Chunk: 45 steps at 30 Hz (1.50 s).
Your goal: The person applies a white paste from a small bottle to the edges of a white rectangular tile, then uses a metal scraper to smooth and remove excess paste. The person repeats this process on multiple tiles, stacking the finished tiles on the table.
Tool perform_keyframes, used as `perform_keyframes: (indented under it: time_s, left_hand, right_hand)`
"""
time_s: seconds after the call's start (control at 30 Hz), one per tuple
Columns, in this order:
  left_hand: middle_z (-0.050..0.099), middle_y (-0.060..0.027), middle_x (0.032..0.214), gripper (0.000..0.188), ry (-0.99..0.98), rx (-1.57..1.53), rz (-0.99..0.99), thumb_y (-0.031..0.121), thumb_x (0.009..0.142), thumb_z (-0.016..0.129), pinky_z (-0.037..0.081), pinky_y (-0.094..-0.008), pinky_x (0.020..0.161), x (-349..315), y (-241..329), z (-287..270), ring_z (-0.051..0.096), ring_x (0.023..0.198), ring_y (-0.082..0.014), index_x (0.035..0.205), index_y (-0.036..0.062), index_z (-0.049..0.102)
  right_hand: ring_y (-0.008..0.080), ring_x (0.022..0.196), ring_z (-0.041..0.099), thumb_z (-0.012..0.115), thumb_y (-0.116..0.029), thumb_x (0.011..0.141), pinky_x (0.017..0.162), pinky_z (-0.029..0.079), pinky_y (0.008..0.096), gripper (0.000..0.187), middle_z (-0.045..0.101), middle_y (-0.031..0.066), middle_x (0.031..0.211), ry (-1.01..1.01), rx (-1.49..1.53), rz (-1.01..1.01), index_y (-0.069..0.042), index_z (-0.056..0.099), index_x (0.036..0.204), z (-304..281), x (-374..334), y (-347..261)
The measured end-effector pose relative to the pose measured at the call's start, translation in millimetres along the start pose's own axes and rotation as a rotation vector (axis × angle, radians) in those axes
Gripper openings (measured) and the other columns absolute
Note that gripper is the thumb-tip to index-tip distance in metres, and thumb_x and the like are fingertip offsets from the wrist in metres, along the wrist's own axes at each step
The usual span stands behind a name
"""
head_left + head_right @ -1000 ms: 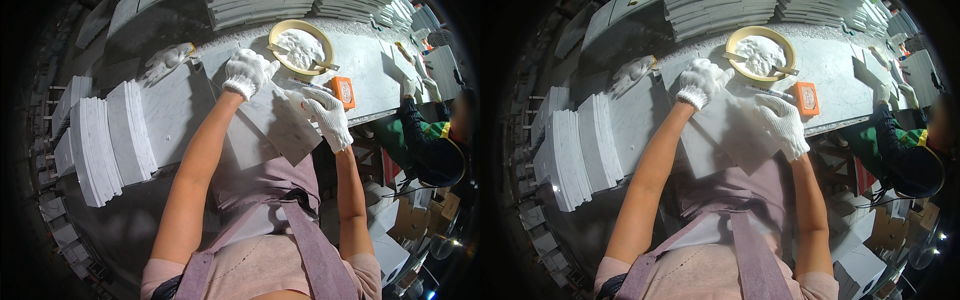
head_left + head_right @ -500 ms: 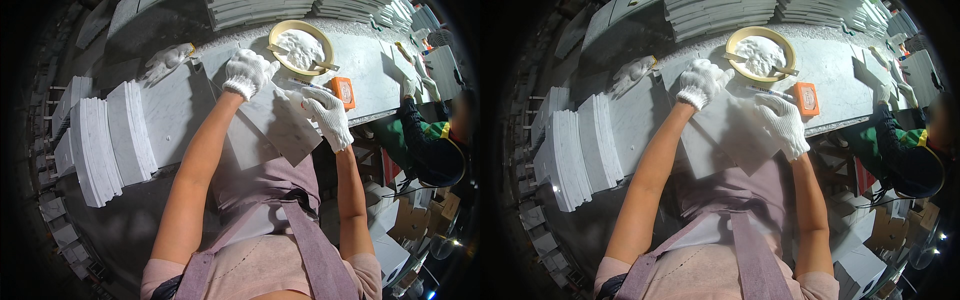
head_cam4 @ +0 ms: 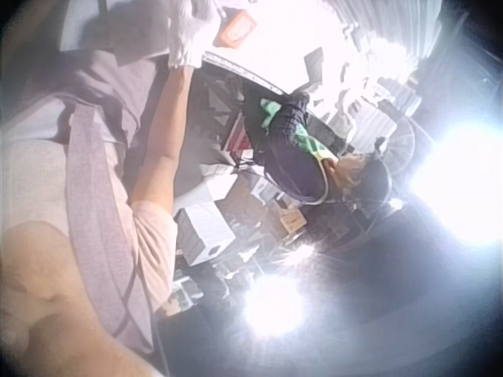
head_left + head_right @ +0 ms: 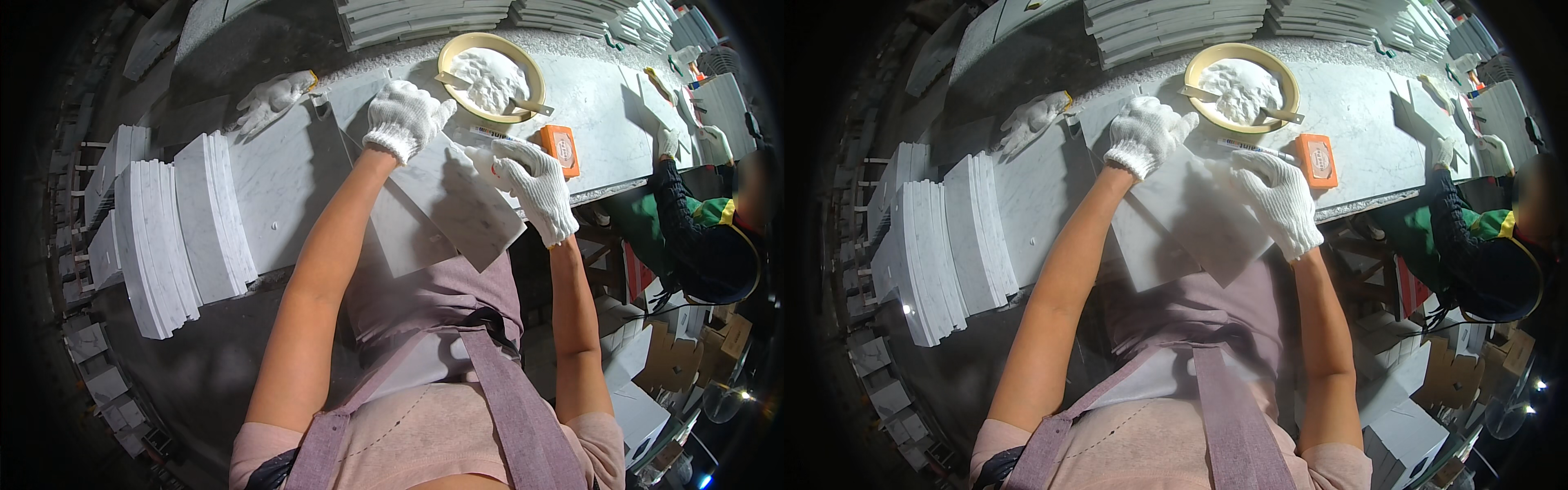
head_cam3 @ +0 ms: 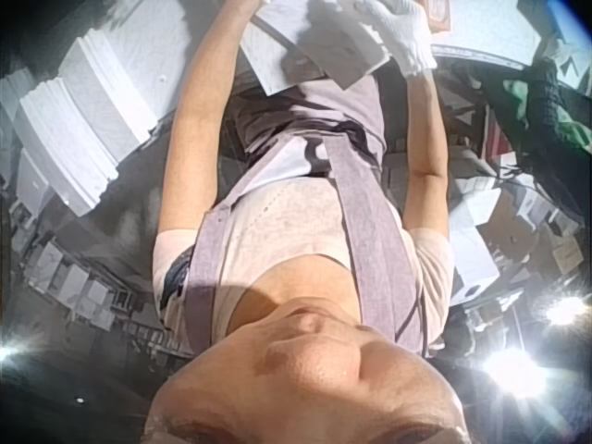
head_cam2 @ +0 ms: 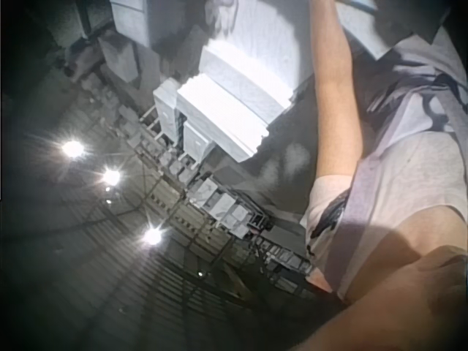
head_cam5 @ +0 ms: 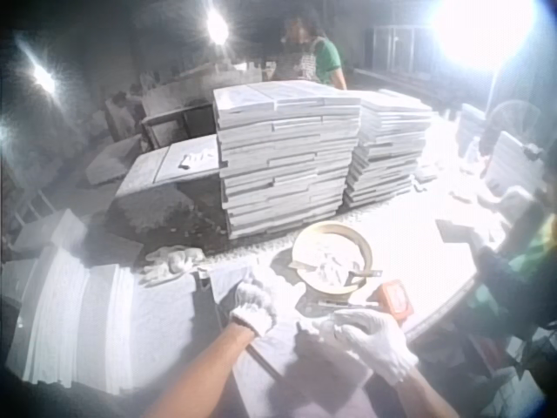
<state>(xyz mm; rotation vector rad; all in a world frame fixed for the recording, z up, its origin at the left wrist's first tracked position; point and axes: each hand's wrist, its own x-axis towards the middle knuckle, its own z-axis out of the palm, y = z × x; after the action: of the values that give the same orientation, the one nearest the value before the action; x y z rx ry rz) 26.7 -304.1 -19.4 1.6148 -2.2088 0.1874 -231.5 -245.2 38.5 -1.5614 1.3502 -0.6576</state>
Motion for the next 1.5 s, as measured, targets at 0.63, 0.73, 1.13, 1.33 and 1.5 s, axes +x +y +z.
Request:
perform_keyframes:
  time_s: [0.63,0.73,1.13,1.33,1.5]
  left_hand:
    - [0.073,-0.0081,0.081,0.050,-0.008,0.048,-0.052,0.052,0.100,0.062,0.054,-0.0473,0.088,-0.6,4.9,-4.8,0.067,0.093,-0.0315,0.071,0.0128,0.076]
    - [0.073,-0.0082,0.080,0.050,-0.046,0.033,-0.053,0.052,0.099,0.063,0.054,-0.0473,0.089,0.0,5.3,-5.6,0.067,0.092,-0.0314,0.071,0.0127,0.076]
    - [0.070,-0.0080,0.077,0.042,0.004,0.063,-0.008,0.046,0.095,0.071,0.057,-0.0475,0.077,1.3,9.5,-11.3,0.069,0.085,-0.0300,0.070,0.0127,0.071]
    - [0.067,-0.0089,0.076,0.043,0.021,0.048,0.004,0.044,0.095,0.072,0.056,-0.0484,0.075,3.0,11.1,-14.5,0.067,0.084,-0.0311,0.067,0.0118,0.068]
    - [0.067,-0.0100,0.073,0.044,0.060,0.038,0.014,0.042,0.095,0.071,0.055,-0.0488,0.073,2.8,9.6,-10.3,0.066,0.080,-0.0320,0.066,0.0099,0.068]
  right_hand:
    - [0.0109,0.086,0.068,0.068,-0.021,0.095,0.067,0.055,0.0242,0.043,0.075,0.0093,0.118,0.056,0.249,0.102,-0.001,0.072,0.134,-10.3,-11.9,0.0]
    - [0.0148,0.094,0.069,0.069,-0.024,0.099,0.065,0.054,0.0227,0.058,0.068,0.0110,0.131,-0.001,0.624,0.176,-0.001,0.055,0.151,-23.3,-18.6,21.9]
    - [0.0238,0.124,0.063,0.078,-0.016,0.097,0.111,0.051,0.0371,0.054,0.065,0.0103,0.131,0.201,0.746,0.000,0.002,0.056,0.143,-126.1,16.4,86.0]
    - [0.0207,0.107,0.071,0.081,-0.032,0.092,0.095,0.054,0.0353,0.046,0.077,0.0096,0.115,0.420,0.031,0.024,-0.008,0.070,0.129,-131.0,93.1,98.0]
    - [0.0338,0.105,0.073,0.078,-0.039,0.090,0.092,0.056,0.0420,0.049,0.076,0.0162,0.117,0.392,-0.562,0.161,-0.013,0.069,0.131,-124.2,121.1,108.7]
